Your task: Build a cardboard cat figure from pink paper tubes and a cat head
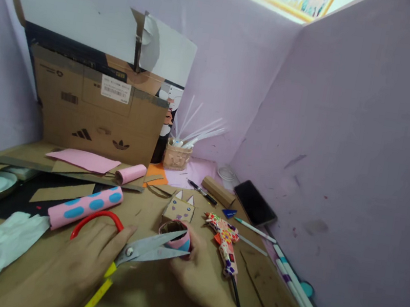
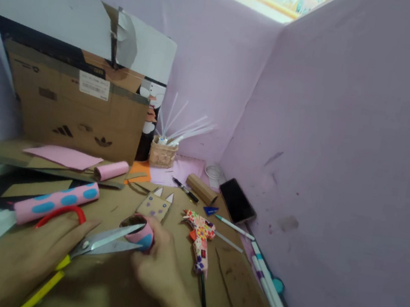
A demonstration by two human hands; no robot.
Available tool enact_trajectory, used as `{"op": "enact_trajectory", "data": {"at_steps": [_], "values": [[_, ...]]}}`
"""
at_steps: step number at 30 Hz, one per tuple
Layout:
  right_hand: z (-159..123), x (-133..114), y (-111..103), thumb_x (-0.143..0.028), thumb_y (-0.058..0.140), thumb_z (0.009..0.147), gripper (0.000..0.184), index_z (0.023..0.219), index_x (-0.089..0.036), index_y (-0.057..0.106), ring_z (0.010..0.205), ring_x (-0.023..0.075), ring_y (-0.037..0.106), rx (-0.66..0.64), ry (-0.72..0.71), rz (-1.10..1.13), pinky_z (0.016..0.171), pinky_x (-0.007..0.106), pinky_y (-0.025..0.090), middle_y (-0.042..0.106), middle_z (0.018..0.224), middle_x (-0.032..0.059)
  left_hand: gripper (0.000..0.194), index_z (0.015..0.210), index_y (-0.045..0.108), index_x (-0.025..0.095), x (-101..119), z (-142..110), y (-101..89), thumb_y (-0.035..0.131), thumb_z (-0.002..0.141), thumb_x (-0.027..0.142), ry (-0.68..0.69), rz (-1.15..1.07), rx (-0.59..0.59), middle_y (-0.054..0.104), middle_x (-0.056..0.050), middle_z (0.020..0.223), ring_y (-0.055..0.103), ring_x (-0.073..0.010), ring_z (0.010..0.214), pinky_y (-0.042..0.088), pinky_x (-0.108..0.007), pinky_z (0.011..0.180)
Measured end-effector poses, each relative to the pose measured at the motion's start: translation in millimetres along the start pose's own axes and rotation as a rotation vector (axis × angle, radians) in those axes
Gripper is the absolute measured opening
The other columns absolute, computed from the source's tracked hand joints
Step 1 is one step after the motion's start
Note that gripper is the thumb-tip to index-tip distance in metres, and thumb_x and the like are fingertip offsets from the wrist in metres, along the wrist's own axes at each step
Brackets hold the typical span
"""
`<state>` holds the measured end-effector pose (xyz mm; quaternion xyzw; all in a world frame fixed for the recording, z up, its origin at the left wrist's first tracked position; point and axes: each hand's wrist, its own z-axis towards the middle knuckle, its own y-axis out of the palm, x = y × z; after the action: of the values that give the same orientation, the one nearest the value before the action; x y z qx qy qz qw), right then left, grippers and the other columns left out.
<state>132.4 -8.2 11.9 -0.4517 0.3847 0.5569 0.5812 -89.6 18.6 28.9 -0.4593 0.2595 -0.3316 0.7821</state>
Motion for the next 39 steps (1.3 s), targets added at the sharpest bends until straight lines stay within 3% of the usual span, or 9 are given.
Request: {"op": "enact_trajectory", "data": {"at_steps": [4, 10, 18, 24, 29, 39], "values": [[-1, 0, -1, 0.009, 0.045, 0.056, 0.052, 0.094, -0.019, 0.067, 0.074, 0.0132, 0.057, -0.019, 0.000, -0.036, 0.066, 0.019, 0.043, 0.064, 0.078, -0.0038, 0.046, 0.119, 0.052, 0.016, -4, -6, 8.2, 0.036, 0.078, 0.004, 0.065, 0.070, 0.027, 0.067, -0.011, 0.096, 0.063, -0.0244, 0.087, 0.048, -0.034, 0.078], [1, -2, -3, 0.010, 0.048, 0.058, 0.050, 0.094, -0.019, 0.068, 0.071, 0.0116, 0.056, -0.029, -0.004, -0.055, 0.064, 0.017, 0.042, 0.065, 0.078, -0.0049, 0.050, 0.124, 0.041, 0.014, -3, -13, 20.6, 0.029, 0.077, 0.000, 0.030, 0.079, 0.144, 0.066, -0.014, 0.095, 0.063, -0.0261, 0.084, 0.047, -0.037, 0.075], [2, 0, -2, 0.008, 0.051, 0.059, 0.049, 0.096, -0.020, 0.068, 0.072, 0.0116, 0.057, -0.018, 0.012, -0.040, 0.065, 0.017, 0.043, 0.065, 0.079, -0.0047, 0.051, 0.128, 0.037, 0.014, -7, -8, 2.2, 0.034, 0.078, 0.003, 0.129, 0.061, 0.070, 0.068, -0.011, 0.090, 0.065, -0.0225, 0.077, 0.050, -0.030, 0.068], [2, 0, -2, 0.009, 0.049, 0.059, 0.052, 0.097, -0.022, 0.068, 0.074, 0.0116, 0.057, -0.009, -0.009, -0.034, 0.067, 0.017, 0.043, 0.066, 0.081, -0.0053, 0.052, 0.128, 0.036, 0.013, -10, -9, 4.8, 0.036, 0.076, 0.003, 0.180, 0.069, 0.049, 0.069, -0.012, 0.091, 0.067, -0.0216, 0.078, 0.051, -0.028, 0.067], [1, 0, -4, 0.009, 0.049, 0.062, 0.052, 0.099, -0.022, 0.067, 0.078, 0.0128, 0.059, 0.012, -0.025, -0.100, 0.071, 0.019, 0.044, 0.067, 0.084, -0.0042, 0.055, 0.131, 0.031, 0.016, -4, -14, 15.4, 0.030, 0.077, 0.002, 0.059, 0.054, 0.117, 0.068, -0.012, 0.092, 0.066, -0.0227, 0.079, 0.051, -0.032, 0.070], [-1, 0, -7, 0.002, 0.048, 0.070, 0.048, 0.108, -0.023, 0.062, 0.086, 0.0182, 0.062, 0.094, -0.059, -0.400, 0.075, 0.028, 0.046, 0.068, 0.095, 0.0007, 0.058, 0.133, 0.036, 0.021, -10, -24, 30.7, 0.036, 0.076, 0.008, 0.018, -0.002, 0.133, 0.070, -0.009, 0.098, 0.066, -0.0238, 0.084, 0.051, -0.032, 0.070]]}}
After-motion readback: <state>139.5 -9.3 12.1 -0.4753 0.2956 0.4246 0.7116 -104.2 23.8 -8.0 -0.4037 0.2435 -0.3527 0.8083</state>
